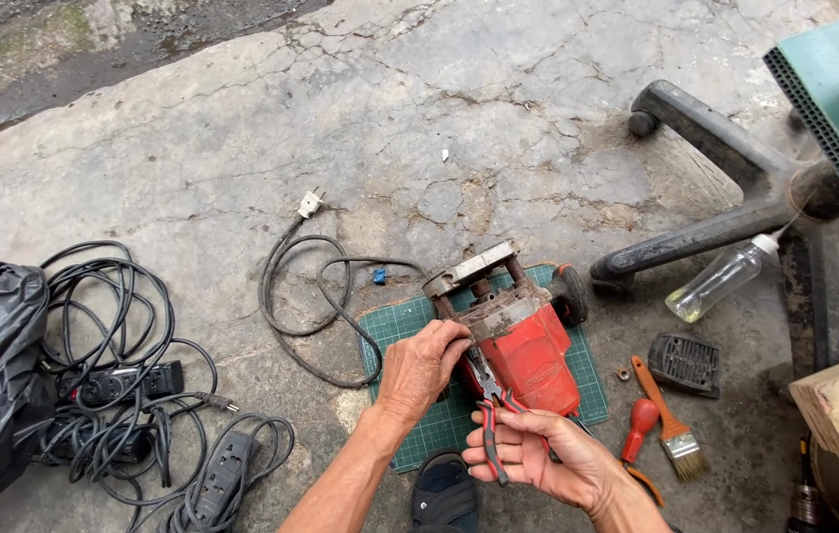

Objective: Disassembling and inspecting the internal components of a power jigsaw for maintenance or repair.

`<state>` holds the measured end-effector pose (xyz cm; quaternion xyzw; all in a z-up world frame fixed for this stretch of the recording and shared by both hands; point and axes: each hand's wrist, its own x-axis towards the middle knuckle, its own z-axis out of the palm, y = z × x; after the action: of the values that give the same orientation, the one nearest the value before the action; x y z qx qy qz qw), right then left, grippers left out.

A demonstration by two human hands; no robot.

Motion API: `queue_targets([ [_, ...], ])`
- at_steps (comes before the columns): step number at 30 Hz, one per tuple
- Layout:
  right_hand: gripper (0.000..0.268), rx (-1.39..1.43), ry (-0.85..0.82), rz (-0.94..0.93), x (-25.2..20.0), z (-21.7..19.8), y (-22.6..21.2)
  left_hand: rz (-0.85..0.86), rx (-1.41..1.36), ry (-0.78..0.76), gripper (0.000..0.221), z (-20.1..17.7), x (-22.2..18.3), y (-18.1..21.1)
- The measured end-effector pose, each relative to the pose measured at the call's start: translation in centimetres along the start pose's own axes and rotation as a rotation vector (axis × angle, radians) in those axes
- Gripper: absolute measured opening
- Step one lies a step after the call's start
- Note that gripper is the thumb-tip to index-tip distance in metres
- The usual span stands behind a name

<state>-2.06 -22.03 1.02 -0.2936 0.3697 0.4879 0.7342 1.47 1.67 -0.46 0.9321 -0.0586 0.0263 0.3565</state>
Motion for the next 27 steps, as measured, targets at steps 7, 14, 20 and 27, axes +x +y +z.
queue_targets([
  [7,0.042,-0.139,-0.011,-0.077,0.5,-0.3,0.7,-0.096,-0.075,-0.001,0.013,0.2,-0.8,1.2],
  [14,0.036,-0.264,0.096,-0.209,1.5,0.2,2.7,-0.445,-0.221,0.054,0.024,2.9,-5.4,2.6],
  [20,0.028,-0.826,0.519,-0.461,4.9,-0.3,6.8,-0.772,-0.345,-0.067,0.033,3.5,-5.3,4.2],
  [27,0.039,-0.402,0.255,-0.199,2.0,0.7,2.8,-0.729,-0.312,-0.061,0.04,3.6,-4.5,3.9],
])
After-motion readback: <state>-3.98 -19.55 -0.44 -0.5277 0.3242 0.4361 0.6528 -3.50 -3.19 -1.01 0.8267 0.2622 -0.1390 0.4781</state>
